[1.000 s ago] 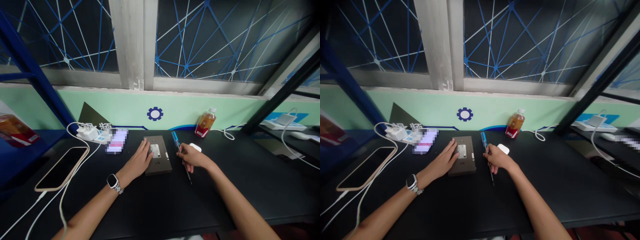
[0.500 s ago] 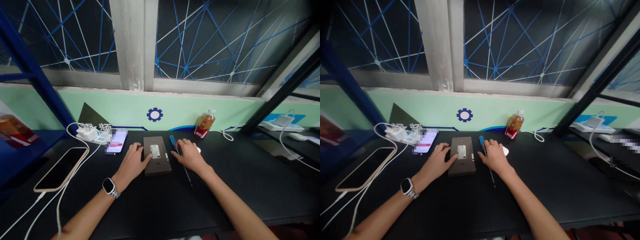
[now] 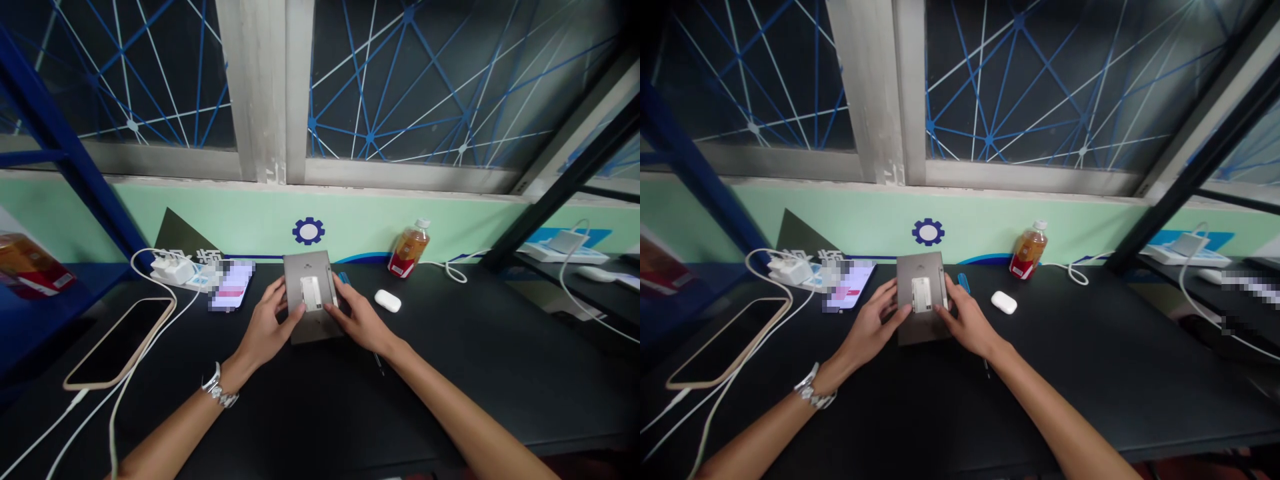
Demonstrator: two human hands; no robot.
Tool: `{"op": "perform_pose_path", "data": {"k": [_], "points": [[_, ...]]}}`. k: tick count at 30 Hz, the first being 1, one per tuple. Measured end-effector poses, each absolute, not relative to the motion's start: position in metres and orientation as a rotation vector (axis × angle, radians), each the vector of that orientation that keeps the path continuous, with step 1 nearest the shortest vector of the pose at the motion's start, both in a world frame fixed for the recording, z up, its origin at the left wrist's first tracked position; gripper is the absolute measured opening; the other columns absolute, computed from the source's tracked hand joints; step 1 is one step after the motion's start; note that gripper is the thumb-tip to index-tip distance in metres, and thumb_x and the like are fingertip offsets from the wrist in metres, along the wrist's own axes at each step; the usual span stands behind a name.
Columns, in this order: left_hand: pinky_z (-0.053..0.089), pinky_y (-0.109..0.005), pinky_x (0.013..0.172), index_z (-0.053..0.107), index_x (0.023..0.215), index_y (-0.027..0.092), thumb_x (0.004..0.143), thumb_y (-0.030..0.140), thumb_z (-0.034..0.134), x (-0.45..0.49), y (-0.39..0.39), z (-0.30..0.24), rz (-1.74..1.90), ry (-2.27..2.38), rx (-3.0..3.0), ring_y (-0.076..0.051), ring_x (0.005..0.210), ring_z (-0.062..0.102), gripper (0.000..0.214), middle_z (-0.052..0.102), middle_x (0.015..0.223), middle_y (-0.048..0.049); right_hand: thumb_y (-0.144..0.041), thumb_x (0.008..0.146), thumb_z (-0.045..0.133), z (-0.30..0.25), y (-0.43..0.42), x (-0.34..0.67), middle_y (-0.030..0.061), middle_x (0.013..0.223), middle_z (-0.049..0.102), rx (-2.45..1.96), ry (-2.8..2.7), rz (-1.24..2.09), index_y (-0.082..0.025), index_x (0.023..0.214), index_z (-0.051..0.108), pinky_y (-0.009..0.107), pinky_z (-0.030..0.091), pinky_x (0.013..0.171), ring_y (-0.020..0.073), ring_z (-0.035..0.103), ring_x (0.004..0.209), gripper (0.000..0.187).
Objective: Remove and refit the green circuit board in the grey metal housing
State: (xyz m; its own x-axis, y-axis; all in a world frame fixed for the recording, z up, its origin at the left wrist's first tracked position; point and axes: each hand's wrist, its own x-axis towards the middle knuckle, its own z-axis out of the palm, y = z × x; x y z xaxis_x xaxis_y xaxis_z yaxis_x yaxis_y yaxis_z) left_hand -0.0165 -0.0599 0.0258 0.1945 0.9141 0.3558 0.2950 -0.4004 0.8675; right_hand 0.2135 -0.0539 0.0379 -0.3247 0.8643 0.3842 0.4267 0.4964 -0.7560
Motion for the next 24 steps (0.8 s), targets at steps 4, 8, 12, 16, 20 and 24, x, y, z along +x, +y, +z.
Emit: {"op": "perform_pose_path", "data": {"k": [4, 8, 12, 16, 20, 24], "points": [[0.042, -0.043, 0.113, 0.044, 0.147, 0.021, 0.093, 0.045, 0.058, -0.016, -0.069, 0.042, 1.333, 0.954, 1.58, -0.029, 0.135, 0.05, 0.061, 0.042, 0.154, -0.0133, -0.027, 0.085, 0.069, 0.051, -0.063, 0.211, 0.0043, 0.114, 0.062, -0.908, -1.668, 0.901, -0.032, 0.148, 0.04, 0.027, 0.052, 0.064, 0.0156, 0.058, 0.076, 0.07], [0.041, -0.042, 0.113, 0.061, 0.133, 0.02, 0.095, 0.05, 0.053, -0.023, -0.068, 0.051, 1.448, 0.897, 1.565, -0.028, 0.136, 0.048, 0.049, 0.051, 0.148, -0.0113, -0.02, 0.08, 0.073, 0.052, -0.065, 0.218, 0.0045, 0.105, 0.064, -0.902, -1.666, 0.727, -0.027, 0.128, 0.06, 0.034, 0.055, 0.079, 0.0172, 0.059, 0.079, 0.05], [0.054, -0.036, 0.095, 0.067, 0.116, 0.02, 0.094, 0.052, 0.054, -0.027, -0.06, 0.049, 1.451, 1.03, 1.384, -0.026, 0.125, 0.057, 0.04, 0.06, 0.135, -0.0109, -0.014, 0.078, 0.072, 0.048, -0.061, 0.229, 0.009, 0.112, 0.064, -0.74, -1.792, 0.634, -0.026, 0.107, 0.068, 0.052, 0.044, 0.106, 0.0289, 0.06, 0.116, 0.031], [0.055, -0.027, 0.059, 0.062, 0.117, 0.02, 0.09, 0.057, 0.057, -0.026, -0.057, 0.04, 0.994, 0.967, 1.05, -0.019, 0.081, 0.069, 0.046, 0.069, 0.109, -0.0105, -0.011, 0.081, 0.067, 0.04, -0.059, 0.231, 0.0101, 0.125, 0.061, -0.619, -1.954, 0.619, -0.025, 0.099, 0.067, 0.057, 0.034, 0.114, 0.0299, 0.048, 0.136, 0.023], [0.049, -0.021, 0.05, 0.06, 0.11, 0.02, 0.088, 0.049, 0.065, -0.024, -0.061, 0.037, 0.927, 0.896, 0.998, -0.013, 0.066, 0.063, 0.037, 0.067, 0.089, -0.0041, -0.015, 0.083, 0.065, 0.032, -0.056, 0.223, 0.011, 0.136, 0.055, -0.727, -2.004, 0.536, -0.025, 0.103, 0.065, 0.057, 0.035, 0.112, 0.0303, 0.041, 0.141, 0.023], [0.05, -0.02, 0.05, 0.056, 0.11, 0.022, 0.087, 0.046, 0.068, -0.025, -0.061, 0.037, 0.994, 0.869, 1.072, -0.012, 0.065, 0.06, 0.036, 0.062, 0.083, -0.0001, -0.028, 0.088, 0.063, 0.031, -0.051, 0.22, 0.0141, 0.124, 0.058, -1.024, -1.704, 0.453, -0.023, 0.124, 0.054, 0.042, 0.053, 0.087, 0.0253, 0.062, 0.109, 0.037]]}}
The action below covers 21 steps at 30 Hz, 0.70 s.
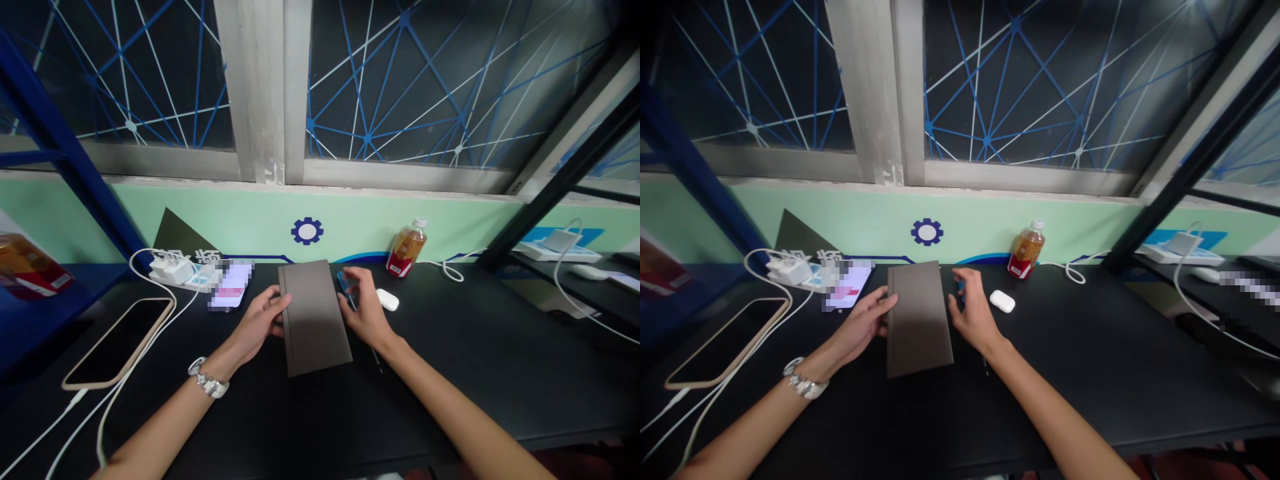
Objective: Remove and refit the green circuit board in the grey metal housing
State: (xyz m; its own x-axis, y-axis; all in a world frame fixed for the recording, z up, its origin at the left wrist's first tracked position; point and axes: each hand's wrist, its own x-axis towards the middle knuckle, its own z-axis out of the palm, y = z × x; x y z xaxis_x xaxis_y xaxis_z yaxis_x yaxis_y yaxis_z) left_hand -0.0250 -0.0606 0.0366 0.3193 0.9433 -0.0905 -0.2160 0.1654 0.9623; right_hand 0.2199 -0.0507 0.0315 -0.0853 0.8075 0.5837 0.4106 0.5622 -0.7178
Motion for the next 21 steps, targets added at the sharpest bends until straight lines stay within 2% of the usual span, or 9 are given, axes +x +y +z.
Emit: {"op": "perform_pose_path", "data": {"k": [1, 3, 4, 6, 12, 16, 19, 21], "points": [[0.05, -0.02, 0.049, 0.055, 0.11, 0.022, 0.087, 0.047, 0.068, -0.025, -0.06, 0.036, 1.005, 0.869, 1.083, -0.012, 0.064, 0.059, 0.037, 0.061, 0.082, 0.0004, -0.034, 0.092, 0.059, 0.033, -0.05, 0.221, 0.0113, 0.11, 0.063, -1.087, -1.657, 0.548, -0.022, 0.121, 0.055, 0.037, 0.054, 0.076, 0.0216, 0.065, 0.09, 0.032], [0.051, -0.02, 0.05, 0.053, 0.111, 0.022, 0.087, 0.047, 0.068, -0.024, -0.059, 0.034, 1.004, 0.877, 1.09, -0.012, 0.065, 0.06, 0.038, 0.06, 0.082, 0.0007, -0.046, 0.096, 0.052, 0.036, -0.051, 0.223, 0.0024, 0.076, 0.064, -1.177, -1.698, 0.834, -0.021, 0.1, 0.058, 0.028, 0.048, 0.056, 0.0154, 0.059, 0.059, 0.026], [0.052, -0.02, 0.05, 0.052, 0.11, 0.022, 0.086, 0.048, 0.068, -0.022, -0.059, 0.033, 0.998, 0.882, 1.089, -0.012, 0.066, 0.06, 0.038, 0.06, 0.081, 0.0008, -0.051, 0.095, 0.051, 0.037, -0.052, 0.224, -0.0013, 0.063, 0.059, -1.208, -1.752, 0.959, -0.021, 0.089, 0.056, 0.026, 0.044, 0.05, 0.0135, 0.055, 0.05, 0.032], [0.052, -0.02, 0.05, 0.051, 0.11, 0.022, 0.085, 0.048, 0.069, -0.02, -0.059, 0.032, 0.989, 0.892, 1.083, -0.013, 0.065, 0.061, 0.04, 0.059, 0.08, 0.0013, -0.058, 0.092, 0.054, 0.039, -0.056, 0.224, -0.0059, 0.05, 0.052, -1.249, -1.84, 1.101, -0.021, 0.08, 0.05, 0.022, 0.036, 0.043, 0.0115, 0.05, 0.04, 0.039], [0.054, -0.022, 0.05, 0.054, 0.109, 0.022, 0.084, 0.049, 0.069, -0.024, -0.056, 0.035, 1.001, 0.894, 1.088, -0.011, 0.061, 0.057, 0.039, 0.055, 0.076, 0.0034, -0.063, 0.089, 0.055, 0.041, -0.055, 0.224, -0.0091, 0.045, 0.05, -1.208, -1.765, 1.296, -0.023, 0.085, 0.041, 0.02, 0.035, 0.04, 0.0124, 0.051, 0.037, 0.042], [0.051, -0.02, 0.047, 0.057, 0.103, 0.021, 0.081, 0.05, 0.072, -0.032, -0.051, 0.035, 1.031, 0.982, 1.057, -0.01, 0.057, 0.054, 0.04, 0.053, 0.072, 0.0042, -0.063, 0.088, 0.056, 0.048, -0.046, 0.237, -0.0093, 0.05, 0.048, -1.231, -1.538, 1.189, -0.025, 0.085, 0.04, 0.02, 0.033, 0.038, 0.0104, 0.045, 0.037, 0.042], [0.052, -0.022, 0.048, 0.057, 0.103, 0.019, 0.08, 0.052, 0.072, -0.03, -0.051, 0.032, 0.975, 1.041, 1.066, -0.012, 0.061, 0.059, 0.043, 0.058, 0.076, 0.0013, -0.06, 0.086, 0.059, 0.06, -0.04, 0.246, -0.0074, 0.061, 0.055, -1.111, -1.345, 1.079, -0.026, 0.086, 0.037, 0.021, 0.04, 0.046, 0.0115, 0.051, 0.048, 0.041], [0.053, -0.024, 0.05, 0.058, 0.105, 0.019, 0.081, 0.053, 0.07, -0.025, -0.052, 0.028, 0.911, 1.051, 1.1, -0.016, 0.068, 0.064, 0.044, 0.063, 0.082, -0.0021, -0.058, 0.083, 0.063, 0.073, -0.036, 0.247, -0.0068, 0.063, 0.058, -1.1, -1.343, 1.012, -0.027, 0.091, 0.036, 0.023, 0.041, 0.048, 0.0137, 0.053, 0.05, 0.042]]}}
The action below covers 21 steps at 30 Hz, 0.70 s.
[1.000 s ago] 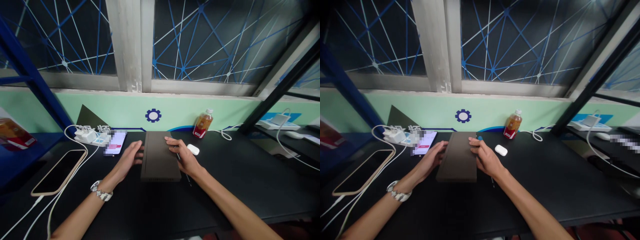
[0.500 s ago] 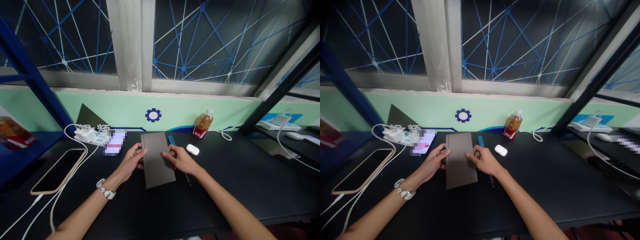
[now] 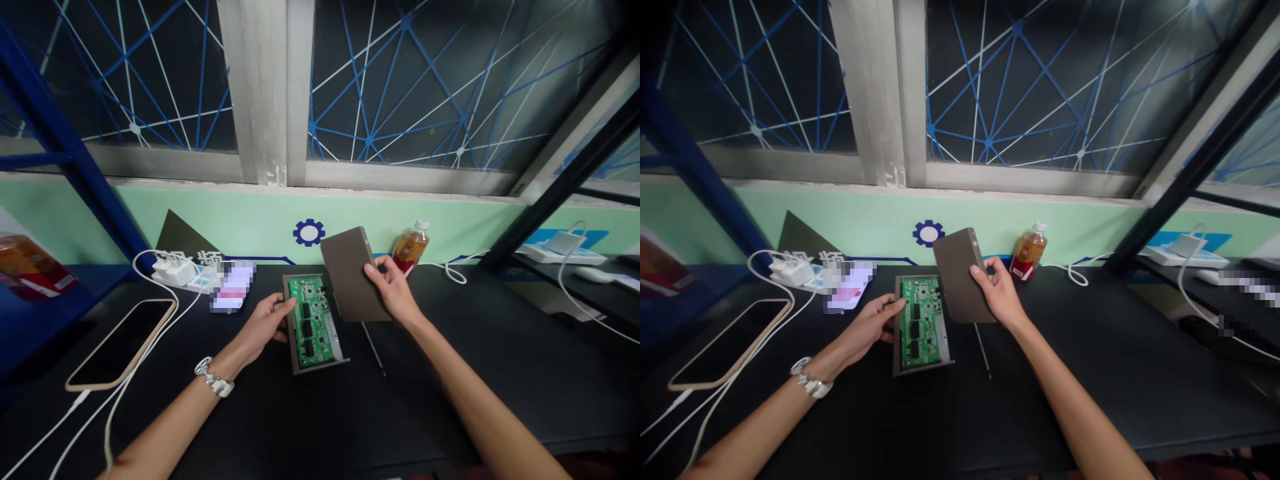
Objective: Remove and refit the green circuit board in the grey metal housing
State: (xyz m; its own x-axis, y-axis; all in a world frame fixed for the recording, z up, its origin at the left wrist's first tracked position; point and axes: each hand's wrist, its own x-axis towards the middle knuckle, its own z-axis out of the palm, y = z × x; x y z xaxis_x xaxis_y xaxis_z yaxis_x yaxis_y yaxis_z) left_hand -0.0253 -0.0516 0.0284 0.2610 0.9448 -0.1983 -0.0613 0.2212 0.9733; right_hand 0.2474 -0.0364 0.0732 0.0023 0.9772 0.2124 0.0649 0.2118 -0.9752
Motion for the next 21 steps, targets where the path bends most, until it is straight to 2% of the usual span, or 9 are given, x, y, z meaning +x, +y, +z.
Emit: {"op": "perform_pose_path", "data": {"k": [2, 4, 6, 9, 11, 14, 21], "points": [[0.054, -0.025, 0.052, 0.058, 0.106, 0.018, 0.084, 0.054, 0.066, -0.021, -0.052, 0.024, 0.858, 1.048, 1.15, -0.019, 0.076, 0.067, 0.043, 0.067, 0.088, -0.005, -0.052, 0.08, 0.066, 0.089, -0.032, 0.244, -0.0067, 0.062, 0.057, -1.146, -1.49, 0.895, -0.027, 0.096, 0.039, 0.023, 0.036, 0.047, 0.0134, 0.05, 0.048, 0.04], [0.052, -0.023, 0.053, 0.059, 0.109, 0.017, 0.085, 0.052, 0.065, -0.019, -0.051, 0.019, 0.834, 1.066, 1.239, -0.019, 0.08, 0.068, 0.043, 0.069, 0.095, -0.0069, -0.041, 0.08, 0.065, 0.105, -0.025, 0.236, -0.0063, 0.062, 0.054, -1.164, -1.747, 0.748, -0.025, 0.096, 0.045, 0.023, 0.031, 0.048, 0.011, 0.042, 0.048, 0.03], [0.048, -0.022, 0.049, 0.056, 0.118, 0.017, 0.085, 0.049, 0.066, -0.019, -0.048, 0.015, 0.842, 1.176, 1.384, -0.018, 0.074, 0.068, 0.047, 0.07, 0.095, -0.007, -0.03, 0.078, 0.06, 0.118, -0.015, 0.224, -0.0053, 0.063, 0.051, -1.2, -1.989, 0.611, -0.023, 0.096, 0.049, 0.025, 0.03, 0.052, 0.0115, 0.04, 0.052, 0.022], [0.04, -0.024, 0.047, 0.053, 0.126, 0.015, 0.085, 0.039, 0.064, -0.021, -0.047, 0.014, 0.841, 1.49, 1.727, -0.017, 0.056, 0.063, 0.048, 0.068, 0.077, -0.003, -0.026, 0.071, 0.062, 0.124, 0.005, 0.204, -0.0024, 0.069, 0.053, -1.202, -2.28, 0.412, -0.021, 0.094, 0.05, 0.027, 0.031, 0.056, 0.0129, 0.044, 0.058, 0.027], [0.037, -0.026, 0.05, 0.059, 0.117, 0.015, 0.086, 0.032, 0.061, -0.02, -0.048, 0.018, 0.777, 1.677, 1.958, -0.019, 0.056, 0.063, 0.036, 0.066, 0.068, -0.0027, -0.025, 0.07, 0.062, 0.119, 0.02, 0.193, -0.0013, 0.071, 0.055, -1.197, -2.441, 0.331, -0.022, 0.097, 0.05, 0.027, 0.028, 0.056, 0.0134, 0.044, 0.058, 0.03], [0.037, -0.029, 0.056, 0.062, 0.099, 0.017, 0.085, 0.029, 0.058, -0.017, -0.051, 0.025, 0.667, 1.808, 2.158, -0.024, 0.067, 0.068, 0.019, 0.068, 0.072, -0.0069, -0.022, 0.071, 0.061, 0.104, 0.039, 0.18, 0.0008, 0.075, 0.059, -1.27, -2.556, 0.241, -0.023, 0.102, 0.05, 0.028, 0.026, 0.056, 0.0147, 0.047, 0.061, 0.032], [0.037, -0.031, 0.057, 0.057, 0.088, 0.018, 0.084, 0.028, 0.053, -0.012, -0.051, 0.027, 0.483, 1.938, 2.297, -0.027, 0.068, 0.069, 0.011, 0.068, 0.073, -0.0103, -0.023, 0.076, 0.064, 0.069, 0.064, 0.173, 0.0054, 0.09, 0.067, -1.407, -2.613, 0.241, -0.024, 0.104, 0.057, 0.027, 0.026, 0.059, 0.0186, 0.054, 0.071, 0.029]]}}
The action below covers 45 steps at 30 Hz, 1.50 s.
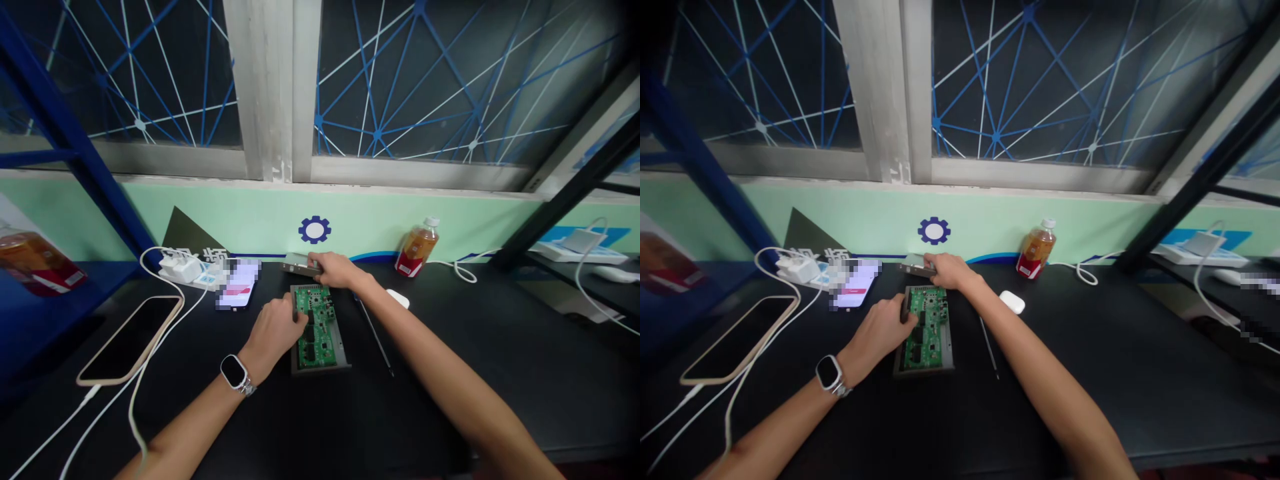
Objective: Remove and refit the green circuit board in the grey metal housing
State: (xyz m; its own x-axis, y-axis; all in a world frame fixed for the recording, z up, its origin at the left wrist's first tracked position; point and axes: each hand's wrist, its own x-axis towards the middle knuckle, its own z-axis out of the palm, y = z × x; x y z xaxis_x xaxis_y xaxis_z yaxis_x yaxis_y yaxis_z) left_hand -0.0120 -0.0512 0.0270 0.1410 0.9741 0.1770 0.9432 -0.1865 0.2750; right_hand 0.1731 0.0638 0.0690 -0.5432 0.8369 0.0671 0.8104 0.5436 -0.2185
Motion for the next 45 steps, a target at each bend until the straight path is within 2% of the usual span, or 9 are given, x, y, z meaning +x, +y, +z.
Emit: {"op": "perform_pose_path", "data": {"k": [7, 14, 18, 20, 23, 27, 34, 39, 45], "points": [[0.04, -0.03, 0.059, 0.058, 0.092, 0.017, 0.087, 0.026, 0.053, -0.011, -0.052, 0.029, 0.392, 1.957, 2.293, -0.027, 0.07, 0.069, 0.012, 0.07, 0.077, -0.0112, -0.019, 0.077, 0.066, 0.049, 0.069, 0.177, 0.0053, 0.09, 0.069, -1.348, -2.575, 0.416, -0.02, 0.103, 0.066, 0.025, 0.032, 0.061, 0.0168, 0.057, 0.073, 0.026], [0.045, -0.033, 0.065, 0.054, 0.115, 0.014, 0.097, 0.04, 0.044, -0.011, -0.049, 0.041, 0.483, 1.997, 2.418, -0.028, 0.077, 0.067, 0.033, 0.068, 0.083, -0.0119, -0.02, 0.084, 0.062, 0.072, 0.067, 0.199, 0.0052, 0.09, 0.072, -1.415, -2.434, 0.569, -0.016, 0.11, 0.067, 0.025, 0.046, 0.074, 0.0158, 0.065, 0.081, 0.027], [0.046, -0.038, 0.083, 0.06, 0.106, 0.015, 0.097, 0.028, 0.044, 0.002, -0.033, 0.048, 0.709, 1.648, 2.658, -0.031, 0.104, 0.057, 0.022, 0.062, 0.103, -0.0155, -0.029, 0.075, 0.074, 0.092, 0.065, 0.23, 0.0099, 0.067, 0.068, -1.728, -2.318, 0.619, -0.012, 0.081, 0.067, 0.032, 0.05, 0.057, 0.0205, 0.064, 0.058, 0.019], [0.046, -0.042, 0.088, 0.062, 0.101, 0.015, 0.097, 0.023, 0.043, 0.013, -0.021, 0.046, 0.739, 1.498, 2.714, -0.03, 0.103, 0.054, 0.021, 0.059, 0.105, -0.0157, -0.037, 0.073, 0.077, 0.093, 0.063, 0.24, 0.0111, 0.062, 0.068, -2.076, -2.247, 0.866, -0.013, 0.071, 0.065, 0.032, 0.051, 0.051, 0.0208, 0.065, 0.052, 0.027], [0.046, -0.043, 0.087, 0.063, 0.099, 0.015, 0.095, 0.017, 0.042, 0.026, -0.003, 0.038, 0.708, 1.456, 2.733, -0.029, 0.1, 0.054, 0.022, 0.058, 0.104, -0.0152, -0.042, 0.069, 0.081, 0.084, 0.062, 0.242, 0.0158, 0.066, 0.071, -2.428, -2.138, 1.158, -0.01, 0.068, 0.067, 0.03, 0.052, 0.049, 0.022, 0.068, 0.055, 0.035], [0.045, -0.04, 0.089, 0.065, 0.102, 0.015, 0.096, 0.016, 0.04, 0.032, 0.008, 0.024, 0.744, 1.416, 2.685, -0.027, 0.1, 0.055, 0.025, 0.059, 0.103, -0.0127, -0.041, 0.073, 0.078, 0.069, 0.065, 0.236, 0.0187, 0.065, 0.072, -2.469, -2.121, 1.341, -0.004, 0.07, 0.07, 0.024, 0.049, 0.046, 0.0191, 0.067, 0.052, 0.038], [0.045, -0.039, 0.094, 0.066, 0.104, 0.015, 0.096, 0.017, 0.041, 0.025, 0.004, 0.011, 0.856, 1.389, 2.586, -0.025, 0.101, 0.057, 0.026, 0.061, 0.101, -0.0108, -0.035, 0.086, 0.063, 0.09, 0.057, 0.24, 0.0127, 0.061, 0.07, -2.221, -2.089, 1.394, -0.009, 0.081, 0.064, 0.03, 0.057, 0.05, 0.0206, 0.068, 0.051, 0.026], [0.045, -0.039, 0.095, 0.067, 0.104, 0.017, 0.096, 0.019, 0.042, 0.02, 0.001, 0.01, 0.913, 1.393, 2.489, -0.025, 0.103, 0.06, 0.026, 0.065, 0.103, -0.0106, -0.043, 0.092, 0.055, 0.129, 0.034, 0.23, -0.0033, 0.053, 0.057, -1.383, -1.953, 0.941, -0.023, 0.099, 0.041, 0.03, 0.048, 0.04, 0.0179, 0.059, 0.04, 0.026], [0.044, -0.038, 0.103, 0.062, 0.123, 0.02, 0.102, 0.031, 0.037, 0.018, 0.0, 0.021, 1.059, 1.158, 2.215, -0.024, 0.114, 0.062, 0.035, 0.07, 0.12, -0.0086, -0.05, 0.093, 0.053, 0.132, 0.02, 0.198, -0.0051, 0.069, 0.057, -1.033, -1.859, 0.595, -0.026, 0.099, 0.031, 0.026, 0.045, 0.049, 0.014, 0.061, 0.048, 0.033]]}}
